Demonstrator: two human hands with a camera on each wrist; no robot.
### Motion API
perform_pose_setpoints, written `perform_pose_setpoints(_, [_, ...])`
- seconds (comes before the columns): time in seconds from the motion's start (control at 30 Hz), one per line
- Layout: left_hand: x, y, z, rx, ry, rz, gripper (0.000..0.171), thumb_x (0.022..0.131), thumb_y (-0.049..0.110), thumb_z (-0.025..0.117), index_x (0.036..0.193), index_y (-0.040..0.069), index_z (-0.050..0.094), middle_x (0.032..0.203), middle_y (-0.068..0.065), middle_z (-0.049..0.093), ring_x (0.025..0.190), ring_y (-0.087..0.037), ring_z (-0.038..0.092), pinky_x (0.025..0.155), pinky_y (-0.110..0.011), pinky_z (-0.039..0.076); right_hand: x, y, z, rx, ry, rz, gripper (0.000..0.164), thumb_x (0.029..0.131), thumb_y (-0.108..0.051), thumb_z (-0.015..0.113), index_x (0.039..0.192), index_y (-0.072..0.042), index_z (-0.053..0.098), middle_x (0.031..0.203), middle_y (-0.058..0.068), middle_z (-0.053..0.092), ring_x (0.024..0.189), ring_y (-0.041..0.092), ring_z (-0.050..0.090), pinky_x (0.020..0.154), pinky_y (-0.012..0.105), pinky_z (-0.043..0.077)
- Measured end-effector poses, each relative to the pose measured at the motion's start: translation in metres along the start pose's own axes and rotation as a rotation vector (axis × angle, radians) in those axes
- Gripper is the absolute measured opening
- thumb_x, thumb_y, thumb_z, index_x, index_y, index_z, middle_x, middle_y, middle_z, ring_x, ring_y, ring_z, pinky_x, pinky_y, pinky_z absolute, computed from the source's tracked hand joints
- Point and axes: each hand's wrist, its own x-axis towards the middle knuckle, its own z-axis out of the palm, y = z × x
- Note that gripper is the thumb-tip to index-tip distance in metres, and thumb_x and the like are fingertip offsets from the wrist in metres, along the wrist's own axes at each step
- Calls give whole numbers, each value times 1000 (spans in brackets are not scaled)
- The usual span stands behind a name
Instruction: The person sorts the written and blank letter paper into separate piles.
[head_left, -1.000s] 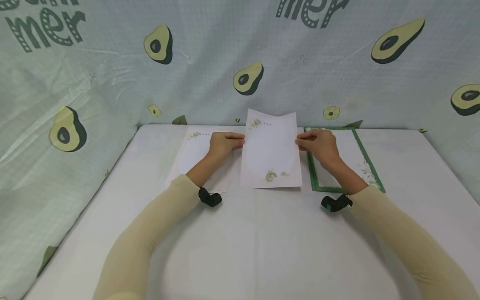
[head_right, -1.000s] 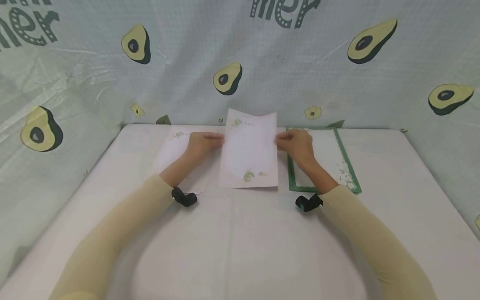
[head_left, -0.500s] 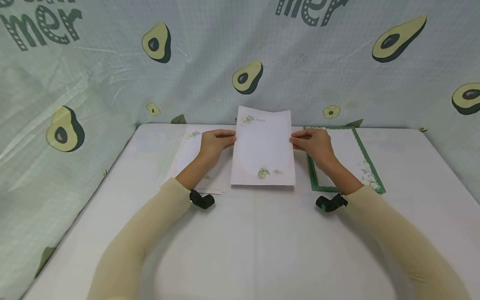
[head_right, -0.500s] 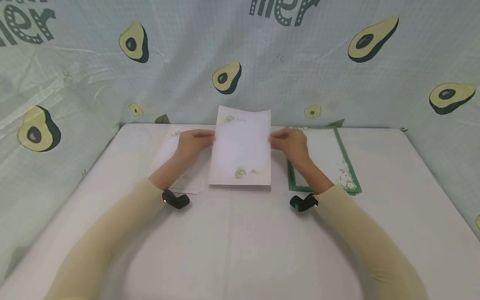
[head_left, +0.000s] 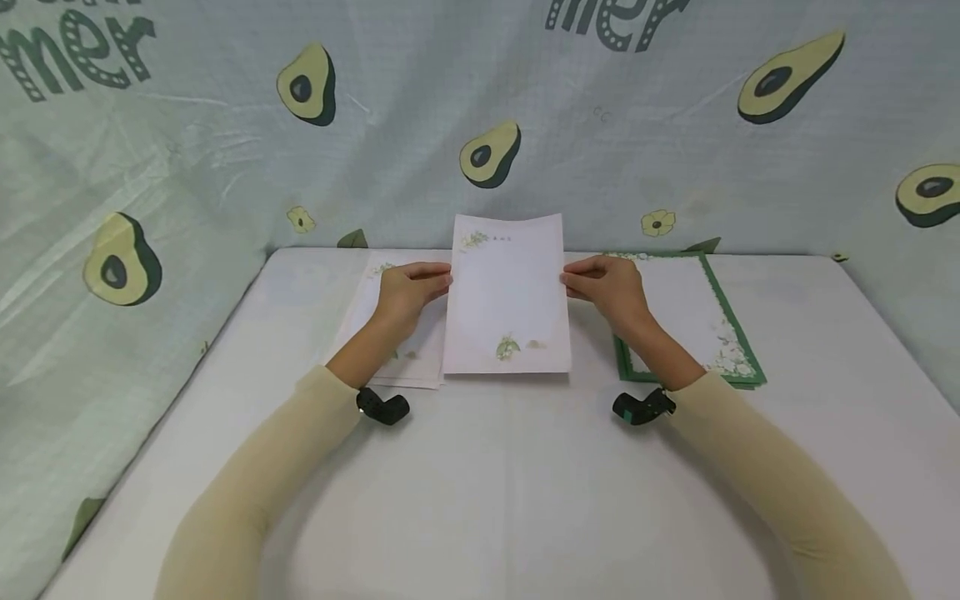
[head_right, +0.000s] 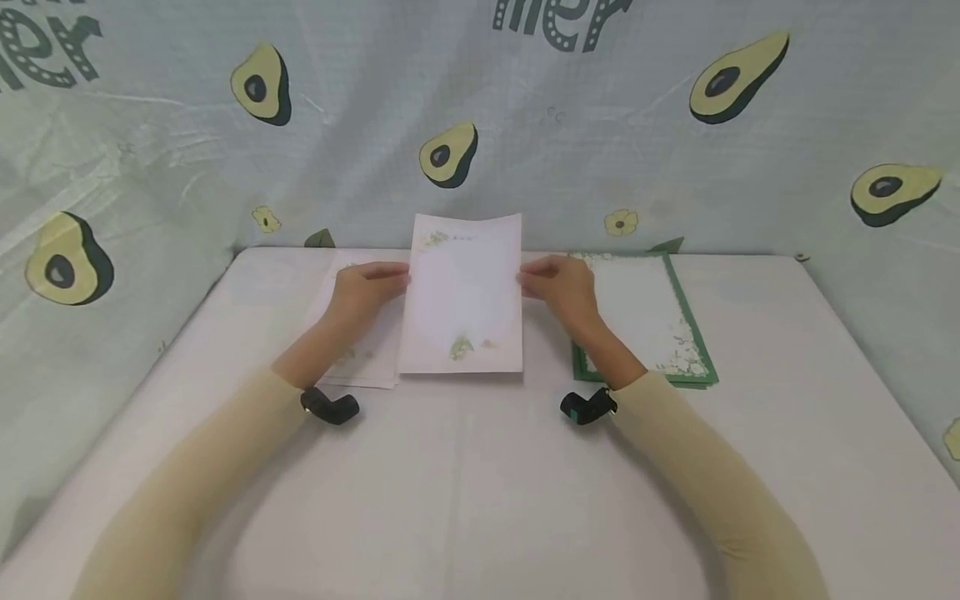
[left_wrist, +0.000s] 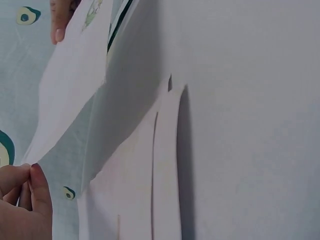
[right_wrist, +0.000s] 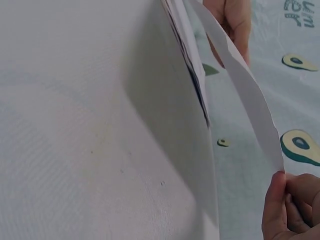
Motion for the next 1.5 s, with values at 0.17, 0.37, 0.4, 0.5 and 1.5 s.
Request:
perform_pose_setpoints(0.17, [-3,0,-7,-10,-2,0,32,94,-3,70,123,-13,65,111,-12,69,98,-16,70,92,-27,59,0,0,8,43,-11,-4,27,93,-14,76,114,3,72,112,16,73,86,10,74,91,38,60])
perform_pose_setpoints(0.37, [-4,2,-17,-21,13,10,31,93,-4,71,122,-12,66,111,-11,69,98,-16,70,91,-26,59,0,-3,18,62,-24,-19,26,93,-14,76,113,2,72,110,16,74,86,10,74,92,39,60])
perform_pose_setpoints(0.4, [-4,3,-19,-27,19,8,31,92,-4,71,122,-12,66,111,-11,69,98,-17,70,90,-26,59,0,-3,19,71,-29,-20,26,93,-14,76,113,2,72,110,16,74,86,11,74,91,38,60])
perform_pose_setpoints(0.5, [-4,4,-24,-38,31,0,30,92,-4,71,121,-11,67,110,-10,68,99,-17,70,89,-25,59,0,-5,24,93,-36,-31,25,93,-13,76,113,2,72,109,16,74,86,12,74,90,38,60])
perform_pose_setpoints(1.5, [-8,15,-57,64,91,-25,34,93,-2,71,126,-9,65,107,-6,69,98,-14,70,86,-20,59,3,-2,62,175,-79,-50,22,93,-10,76,109,5,71,103,18,74,86,19,75,82,30,62])
